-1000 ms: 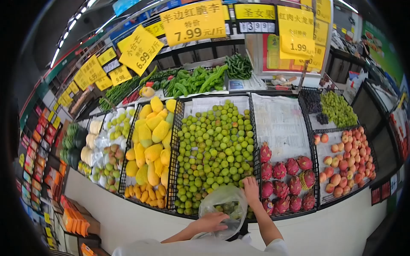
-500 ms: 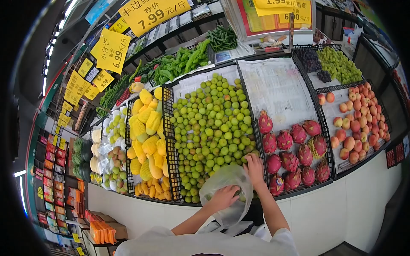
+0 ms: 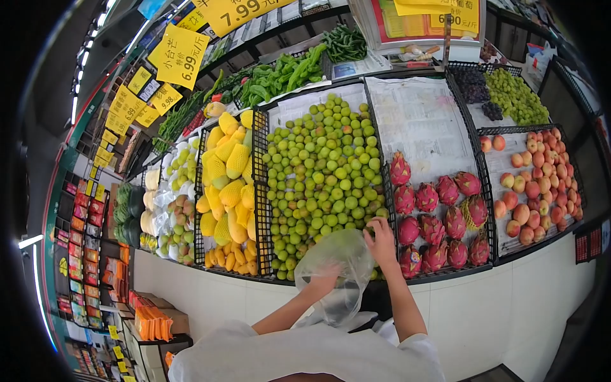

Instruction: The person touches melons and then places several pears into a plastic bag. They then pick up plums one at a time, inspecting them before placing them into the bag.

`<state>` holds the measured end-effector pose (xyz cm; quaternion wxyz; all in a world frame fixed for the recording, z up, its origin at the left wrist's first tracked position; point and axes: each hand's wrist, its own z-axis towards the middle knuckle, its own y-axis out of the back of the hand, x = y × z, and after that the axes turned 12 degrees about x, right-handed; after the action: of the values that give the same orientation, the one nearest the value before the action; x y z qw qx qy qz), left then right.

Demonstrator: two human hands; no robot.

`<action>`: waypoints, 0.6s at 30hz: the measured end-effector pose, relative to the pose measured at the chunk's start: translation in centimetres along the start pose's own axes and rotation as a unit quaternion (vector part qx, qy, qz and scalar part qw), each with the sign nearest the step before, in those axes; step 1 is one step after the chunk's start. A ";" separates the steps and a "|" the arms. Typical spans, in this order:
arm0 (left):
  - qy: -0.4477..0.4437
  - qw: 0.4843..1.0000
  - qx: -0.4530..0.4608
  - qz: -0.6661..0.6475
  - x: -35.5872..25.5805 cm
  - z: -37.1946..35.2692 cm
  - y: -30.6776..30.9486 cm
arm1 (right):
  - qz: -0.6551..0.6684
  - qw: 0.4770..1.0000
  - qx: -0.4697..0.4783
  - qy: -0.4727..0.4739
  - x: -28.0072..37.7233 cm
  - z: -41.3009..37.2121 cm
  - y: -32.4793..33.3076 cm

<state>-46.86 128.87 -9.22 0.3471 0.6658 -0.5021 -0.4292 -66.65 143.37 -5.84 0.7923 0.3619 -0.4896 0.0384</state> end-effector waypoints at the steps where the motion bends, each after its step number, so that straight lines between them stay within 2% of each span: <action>1: -0.021 0.999 -0.027 0.005 0.2 -0.3 -0.4 | 0.023 1.000 0.003 -0.013 0.4 -0.3 0.3; 3: -0.065 0.994 -0.083 0.016 1.2 -0.2 -1.4 | 0.052 0.998 -0.004 -0.021 1.5 -0.6 1.1; 6: -0.010 0.999 -0.035 0.009 1.2 0.0 -2.3 | 0.121 0.992 -0.013 -0.036 3.5 -1.5 2.1; 9: -0.102 0.978 -0.184 -0.006 2.4 0.9 -3.0 | 0.188 0.981 -0.016 -0.048 5.3 -1.4 3.2; 10: -0.092 0.981 -0.172 -0.001 2.1 0.8 -2.4 | 0.208 0.977 -0.015 -0.055 5.9 -1.6 3.5; 11: -0.083 0.984 -0.159 0.002 1.8 0.7 -1.8 | 0.312 0.946 -0.024 -0.081 6.4 -1.6 3.6; 13: -0.075 0.988 -0.137 0.000 1.2 0.7 -0.3 | 0.507 0.850 -0.043 -0.134 7.9 -1.6 4.2; 17: -0.091 0.992 -0.087 -0.012 1.5 0.7 0.2 | 0.551 0.828 -0.058 -0.090 12.5 -2.0 7.3; 18: -0.097 0.993 -0.070 -0.013 1.5 0.7 0.3 | 0.543 0.836 -0.026 -0.075 12.8 -2.4 7.7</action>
<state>-47.39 127.37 -9.56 0.3373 0.6014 -0.4934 -0.5302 -61.41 146.75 7.99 0.6143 0.0194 -0.6662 0.4224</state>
